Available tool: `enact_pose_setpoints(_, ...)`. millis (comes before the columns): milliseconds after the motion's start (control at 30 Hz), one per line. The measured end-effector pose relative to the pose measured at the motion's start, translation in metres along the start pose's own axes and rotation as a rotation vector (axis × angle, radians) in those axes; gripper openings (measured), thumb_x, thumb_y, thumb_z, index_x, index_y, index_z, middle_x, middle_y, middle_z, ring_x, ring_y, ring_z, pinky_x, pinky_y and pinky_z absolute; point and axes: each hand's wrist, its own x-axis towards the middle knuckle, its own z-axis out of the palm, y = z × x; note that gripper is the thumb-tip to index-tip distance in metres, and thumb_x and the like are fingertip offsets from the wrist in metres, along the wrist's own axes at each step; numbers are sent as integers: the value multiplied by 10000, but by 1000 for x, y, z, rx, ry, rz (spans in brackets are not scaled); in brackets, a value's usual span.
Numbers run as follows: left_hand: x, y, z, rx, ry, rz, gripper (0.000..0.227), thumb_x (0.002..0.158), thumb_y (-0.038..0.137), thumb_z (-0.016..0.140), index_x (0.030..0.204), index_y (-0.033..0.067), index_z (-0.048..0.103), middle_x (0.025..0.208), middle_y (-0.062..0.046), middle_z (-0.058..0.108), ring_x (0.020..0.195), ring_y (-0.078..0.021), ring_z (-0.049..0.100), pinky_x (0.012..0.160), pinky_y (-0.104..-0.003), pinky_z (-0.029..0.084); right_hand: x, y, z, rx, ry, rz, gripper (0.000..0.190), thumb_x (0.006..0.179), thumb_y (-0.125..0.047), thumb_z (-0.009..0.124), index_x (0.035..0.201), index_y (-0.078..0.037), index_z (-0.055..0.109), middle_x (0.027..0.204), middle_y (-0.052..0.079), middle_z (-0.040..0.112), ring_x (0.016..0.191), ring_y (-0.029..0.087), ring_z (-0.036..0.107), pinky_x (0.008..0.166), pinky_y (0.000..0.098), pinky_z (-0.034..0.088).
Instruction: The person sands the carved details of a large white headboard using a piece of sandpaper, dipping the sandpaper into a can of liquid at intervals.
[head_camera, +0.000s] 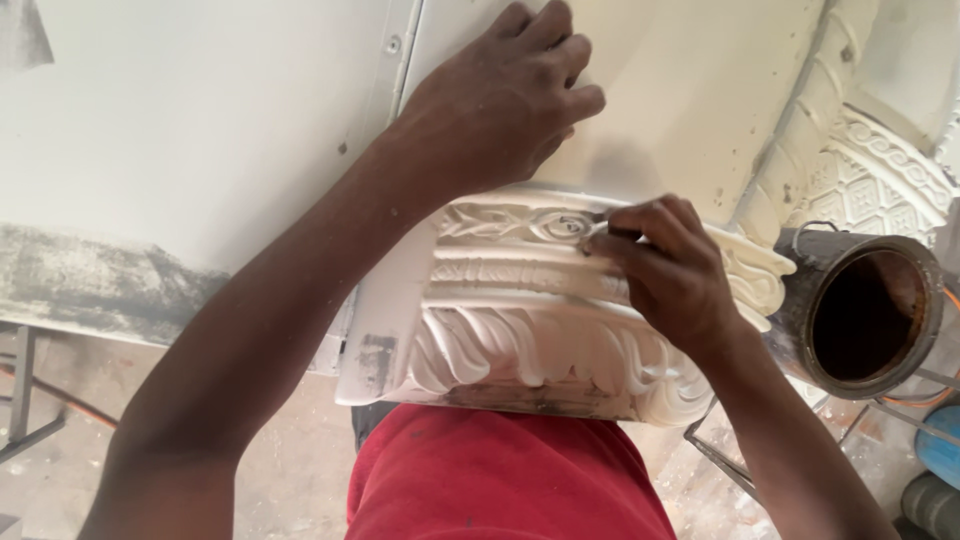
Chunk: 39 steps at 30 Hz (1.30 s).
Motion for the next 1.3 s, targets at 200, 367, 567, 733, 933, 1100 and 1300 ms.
enact_pose_setpoints(200, -4, 0, 5, -11, 59, 3, 137, 961, 194, 742, 1021, 70, 738, 1117, -122, 681, 1195, -279, 560, 1095, -442, 426, 8, 6, 5, 205, -107, 129, 190, 887, 13, 673, 1051, -71, 719, 1039, 88, 638, 969, 250, 646, 818, 388, 557)
enact_pose_setpoints(367, -4, 1, 2, 14, 59, 18, 138, 945, 187, 738, 1021, 72, 743, 1106, -116, 682, 1176, -269, 561, 1079, -441, 433, 4, 29, -10, 42, -134, 79, 129, 950, 32, 719, 1010, -80, 740, 1002, 91, 663, 909, 233, 655, 770, 358, 565)
enact_pose_setpoints(567, 0, 2, -3, -2, 0, 11, 144, 914, 195, 743, 987, 71, 739, 1083, -119, 681, 1145, -275, 554, 1000, -428, 449, -8, 16, -12, 154, -49, 274, 212, 914, 99, 663, 1041, -53, 737, 1018, 101, 646, 915, 230, 668, 759, 347, 576)
enact_pose_setpoints(733, 1, 2, -1, 48, 16, 21, 124, 956, 189, 735, 1004, 75, 734, 1088, -120, 685, 1168, -279, 549, 1009, -434, 445, -27, 1, -16, 11, 46, 281, 154, 921, 39, 752, 1052, -39, 736, 992, 101, 632, 908, 261, 649, 753, 387, 546)
enact_pose_setpoints(933, 1, 2, -1, 30, 27, 22, 147, 944, 204, 740, 1025, 82, 737, 1084, -118, 688, 1191, -283, 544, 1052, -439, 437, -22, 10, -4, -8, 51, 200, 202, 910, 59, 744, 1075, -58, 749, 1009, 85, 640, 932, 245, 652, 771, 377, 567)
enact_pose_setpoints(1100, 2, 3, -1, 11, -19, 2, 138, 957, 191, 740, 1041, 82, 742, 1090, -123, 686, 1169, -285, 543, 1019, -441, 439, -29, 11, -19, -38, 42, 229, 198, 908, 42, 769, 1081, -55, 758, 991, 91, 626, 910, 251, 638, 745, 372, 561)
enact_pose_setpoints(1300, 3, 3, -2, 0, -19, -18, 138, 956, 185, 741, 1046, 80, 742, 1067, -110, 682, 1188, -285, 541, 1033, -446, 436, -33, 13, -17, -58, 23, 257, 157, 911, 35, 756, 1049, -41, 761, 980, 90, 626, 894, 252, 628, 736, 393, 542)
